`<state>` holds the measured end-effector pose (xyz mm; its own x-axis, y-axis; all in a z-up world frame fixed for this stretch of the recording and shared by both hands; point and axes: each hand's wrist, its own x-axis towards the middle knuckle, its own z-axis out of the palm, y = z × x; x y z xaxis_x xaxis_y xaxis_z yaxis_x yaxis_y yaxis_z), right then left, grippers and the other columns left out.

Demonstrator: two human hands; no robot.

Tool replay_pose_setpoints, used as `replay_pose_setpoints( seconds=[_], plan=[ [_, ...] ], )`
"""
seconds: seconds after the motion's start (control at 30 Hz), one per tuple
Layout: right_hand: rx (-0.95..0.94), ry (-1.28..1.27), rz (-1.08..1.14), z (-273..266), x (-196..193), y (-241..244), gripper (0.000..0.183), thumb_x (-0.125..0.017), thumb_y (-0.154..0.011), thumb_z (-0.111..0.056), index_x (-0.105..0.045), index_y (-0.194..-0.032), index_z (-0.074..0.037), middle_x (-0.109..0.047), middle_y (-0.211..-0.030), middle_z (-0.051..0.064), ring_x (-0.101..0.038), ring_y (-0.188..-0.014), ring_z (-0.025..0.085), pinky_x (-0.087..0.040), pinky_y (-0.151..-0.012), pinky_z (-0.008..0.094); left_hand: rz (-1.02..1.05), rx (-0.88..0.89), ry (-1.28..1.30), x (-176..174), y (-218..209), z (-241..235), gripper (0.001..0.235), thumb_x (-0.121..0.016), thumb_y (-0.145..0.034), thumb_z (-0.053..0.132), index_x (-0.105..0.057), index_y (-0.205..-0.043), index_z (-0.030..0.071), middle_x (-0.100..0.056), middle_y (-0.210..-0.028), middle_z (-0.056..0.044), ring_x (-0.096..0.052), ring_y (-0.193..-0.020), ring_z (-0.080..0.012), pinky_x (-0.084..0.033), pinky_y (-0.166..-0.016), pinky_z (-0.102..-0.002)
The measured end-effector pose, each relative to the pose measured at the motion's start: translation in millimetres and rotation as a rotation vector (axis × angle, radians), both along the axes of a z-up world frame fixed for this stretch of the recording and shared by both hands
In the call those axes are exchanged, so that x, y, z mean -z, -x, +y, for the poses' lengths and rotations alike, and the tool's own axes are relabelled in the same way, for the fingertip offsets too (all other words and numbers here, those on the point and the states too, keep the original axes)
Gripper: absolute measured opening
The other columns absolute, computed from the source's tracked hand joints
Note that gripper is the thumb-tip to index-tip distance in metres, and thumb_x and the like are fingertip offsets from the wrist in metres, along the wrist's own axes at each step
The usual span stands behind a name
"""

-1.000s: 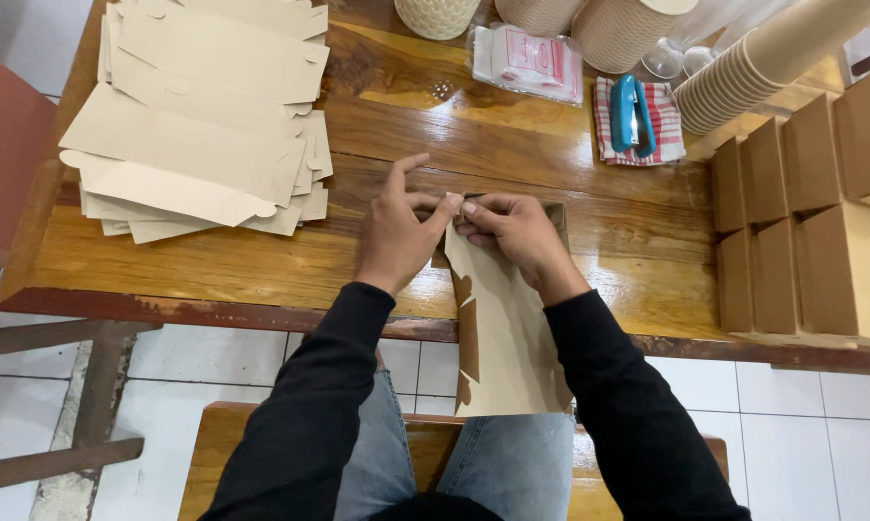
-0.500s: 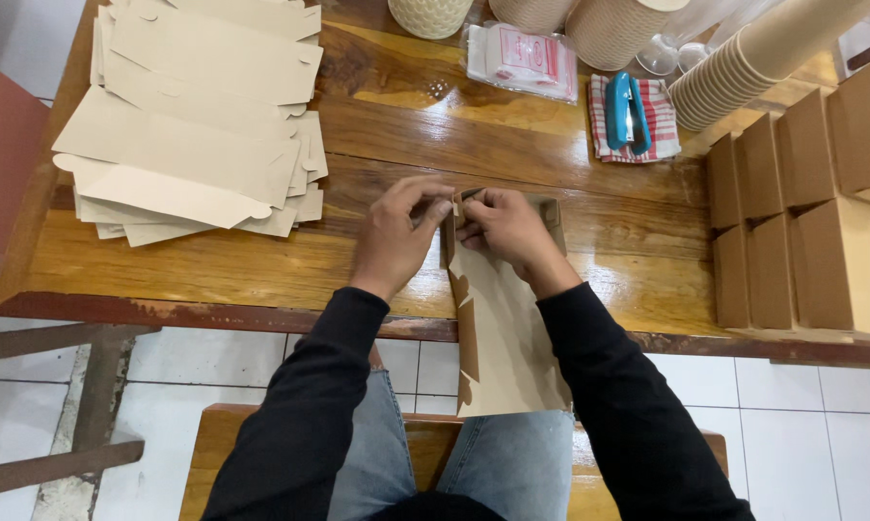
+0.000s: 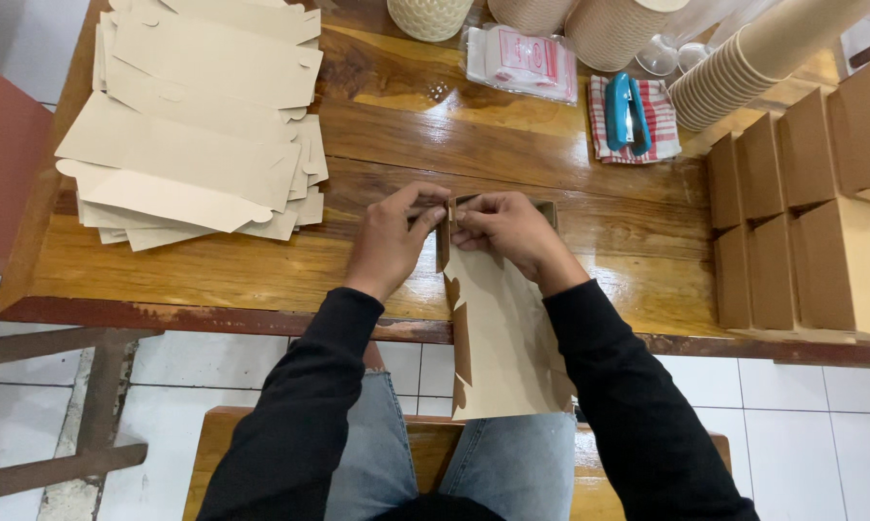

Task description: The person assembles cardboard boxes by folding the flat sheets into a three-dimensional shape and tucking the tabs into the pre-cut slots.

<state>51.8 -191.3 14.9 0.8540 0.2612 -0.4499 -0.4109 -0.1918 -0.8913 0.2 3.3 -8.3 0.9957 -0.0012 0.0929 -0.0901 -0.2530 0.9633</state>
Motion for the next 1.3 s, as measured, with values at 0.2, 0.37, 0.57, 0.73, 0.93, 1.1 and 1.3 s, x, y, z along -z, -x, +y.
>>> replay_pose_setpoints(
  seconds=[0.2,0.37,0.57,0.73,0.93,1.1,1.3],
  plan=[
    [-0.006,-0.018,0.017,3.8,12.5,-8.7,0.025,-0.075,-0.102,-0.012,-0.074,-0.106,0.012,-0.077,-0.092,0.020,-0.082,-0.076,0.024,-0.075,-0.073,0.042,-0.075,0.011,-0.107,6.2,1.5,-3.5,0.028,-0.077,-0.105,0.019,-0.079,-0.134,0.021,-0.082,-0.127,-0.007,-0.076,-0.125,-0.0318,-0.061,-0.107,-0.048],
    [-0.025,-0.030,0.017,-1.5,8.8,-7.1,0.024,-0.075,-0.103,-0.012,-0.074,-0.107,0.012,-0.077,-0.093,0.020,-0.083,-0.079,0.026,-0.075,-0.076,0.043,-0.069,0.021,-0.098,4.4,-0.3,-0.2,0.025,-0.074,-0.109,0.022,-0.079,-0.133,0.022,-0.081,-0.128,-0.004,-0.078,-0.123,-0.0277,-0.064,-0.104,-0.044],
    [-0.037,-0.038,0.015,-8.4,21.4,-11.4,0.024,-0.074,-0.105,-0.011,-0.073,-0.111,0.012,-0.077,-0.096,0.017,-0.082,-0.083,0.024,-0.075,-0.081,0.041,-0.118,0.023,-0.119,6.5,-0.2,-1.7,0.025,-0.074,-0.110,0.026,-0.080,-0.134,0.024,-0.080,-0.128,-0.003,-0.077,-0.123,-0.0285,-0.063,-0.104,-0.045],
    [-0.039,-0.022,0.004,-2.6,20.3,-9.3,0.022,-0.070,-0.107,-0.009,-0.071,-0.118,0.010,-0.074,-0.096,0.013,-0.081,-0.083,0.021,-0.074,-0.076,0.036,-0.130,0.026,-0.131,2.6,0.2,-1.3,0.027,-0.077,-0.107,0.023,-0.080,-0.134,0.021,-0.080,-0.128,-0.005,-0.078,-0.121,-0.0301,-0.065,-0.101,-0.046],
    [-0.034,0.005,-0.004,-7.4,28.4,-9.1,0.024,-0.069,-0.108,-0.008,-0.070,-0.122,0.011,-0.077,-0.096,0.014,-0.082,-0.082,0.019,-0.075,-0.075,0.034,-0.116,0.013,-0.127,8.7,3.1,-2.9,0.026,-0.075,-0.109,0.025,-0.081,-0.134,0.023,-0.080,-0.129,-0.001,-0.079,-0.121,-0.0264,-0.064,-0.102,-0.045],
    [-0.036,0.022,-0.034,-11.3,47.5,-18.7,0.022,-0.066,-0.110,-0.009,-0.072,-0.121,0.009,-0.078,-0.096,0.013,-0.081,-0.080,0.018,-0.075,-0.072,0.033,-0.125,0.010,-0.095,7.9,1.0,-3.4,0.025,-0.076,-0.107,0.021,-0.082,-0.132,0.022,-0.080,-0.126,-0.002,-0.079,-0.121,-0.0258,-0.065,-0.101,-0.042],
    [0.011,-0.020,-0.016,-6.6,29.5,-7.2,0.027,-0.072,-0.108,-0.008,-0.071,-0.125,0.013,-0.079,-0.099,0.020,-0.083,-0.083,0.023,-0.075,-0.077,0.038,-0.163,-0.027,-0.071,11.8,1.1,-5.2,0.027,-0.079,-0.106,0.019,-0.081,-0.132,0.016,-0.080,-0.122,-0.007,-0.079,-0.119,-0.0306,-0.066,-0.098,-0.043]
  ],
)
